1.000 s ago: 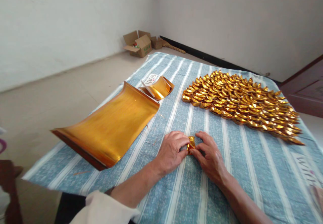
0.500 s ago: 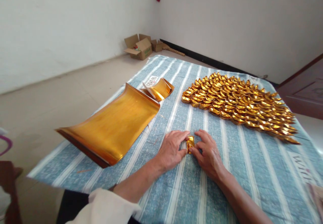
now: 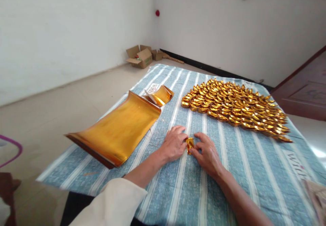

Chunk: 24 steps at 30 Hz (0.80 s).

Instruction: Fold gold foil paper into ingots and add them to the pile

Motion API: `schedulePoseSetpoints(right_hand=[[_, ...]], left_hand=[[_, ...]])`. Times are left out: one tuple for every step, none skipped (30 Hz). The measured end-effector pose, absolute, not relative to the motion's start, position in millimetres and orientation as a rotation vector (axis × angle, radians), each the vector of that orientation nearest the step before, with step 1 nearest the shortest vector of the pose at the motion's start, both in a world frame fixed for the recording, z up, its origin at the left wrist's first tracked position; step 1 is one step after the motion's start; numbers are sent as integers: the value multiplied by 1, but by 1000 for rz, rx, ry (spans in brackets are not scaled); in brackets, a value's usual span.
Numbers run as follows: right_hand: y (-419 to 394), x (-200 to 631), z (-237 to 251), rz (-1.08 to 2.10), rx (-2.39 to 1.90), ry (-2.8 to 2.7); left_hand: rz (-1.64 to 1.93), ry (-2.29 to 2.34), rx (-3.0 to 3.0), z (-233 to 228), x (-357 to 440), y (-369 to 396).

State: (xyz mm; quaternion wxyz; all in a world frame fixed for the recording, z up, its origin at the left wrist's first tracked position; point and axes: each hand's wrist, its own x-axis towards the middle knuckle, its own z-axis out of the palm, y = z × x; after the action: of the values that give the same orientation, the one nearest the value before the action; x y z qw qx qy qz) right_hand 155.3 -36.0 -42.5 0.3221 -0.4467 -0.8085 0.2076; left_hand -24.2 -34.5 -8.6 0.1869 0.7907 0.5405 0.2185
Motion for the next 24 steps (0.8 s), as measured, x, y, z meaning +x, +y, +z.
schedulePoseSetpoints(right_hand=[[-36, 155, -43, 555, -1168, -2102], [-37, 155, -44, 566, -1163, -2079], [-37, 155, -45, 576, -1158, -2053], [-38, 155, -45, 588, -1152, -2030], [-38, 155, -46, 601, -1147, -2008], [-39, 155, -46, 615, -1143, -1990], [-39, 155, -46, 628, -1141, -1972], [-39, 155, -45, 640, -1141, -1955], [-40, 155, -44, 649, -1141, -1937], [-40, 155, -43, 656, -1140, -1916], [-40, 155, -42, 661, -1138, -1894], [-41, 155, -41, 664, -1134, -1872], [-41, 154, -40, 667, -1130, -1851], [-41, 154, -38, 670, -1126, -1832], [-42, 154, -37, 674, -1124, -1816], [-42, 153, -35, 678, -1123, -1804], [-43, 153, -34, 683, -1122, -1796], [-43, 152, -33, 689, -1120, -1792], [-43, 152, -32, 692, -1118, -1789], [-43, 152, -31, 694, -1113, -1789], [-43, 151, -30, 694, -1109, -1788], [-43, 151, -30, 695, -1105, -1788], [-42, 151, -31, 695, -1103, -1786], [-42, 151, -31, 696, -1101, -1785]], left_hand=[[649, 1525, 2195, -9, -24, -34], [690, 1526, 2153, -8, -23, -34], [732, 1525, 2099, -7, -23, -34], [761, 1518, 2033, -6, -23, -34], [778, 1506, 1956, -4, -23, -35], [787, 1486, 1871, -2, -22, -36], [796, 1462, 1780, 0, -22, -37], [807, 1436, 1685, 2, -21, -38], [820, 1405, 1590, 4, -20, -40], [835, 1375, 1496, 5, -19, -41], [847, 1348, 1407, 6, -18, -42], [852, 1322, 1328, 7, -16, -43], [856, 1297, 1261, 8, -15, -43], [860, 1277, 1206, 9, -14, -43], [868, 1264, 1162, 9, -13, -44], [877, 1257, 1128, 9, -13, -44], [883, 1255, 1100, 10, -12, -43], [886, 1257, 1076, 10, -12, -43], [887, 1262, 1053, 9, -12, -43], [890, 1269, 1032, 9, -12, -42], [893, 1275, 1009, 8, -12, -42], [897, 1281, 986, 8, -12, -42], [902, 1286, 966, 7, -12, -42], [908, 1290, 950, 7, -11, -42]])
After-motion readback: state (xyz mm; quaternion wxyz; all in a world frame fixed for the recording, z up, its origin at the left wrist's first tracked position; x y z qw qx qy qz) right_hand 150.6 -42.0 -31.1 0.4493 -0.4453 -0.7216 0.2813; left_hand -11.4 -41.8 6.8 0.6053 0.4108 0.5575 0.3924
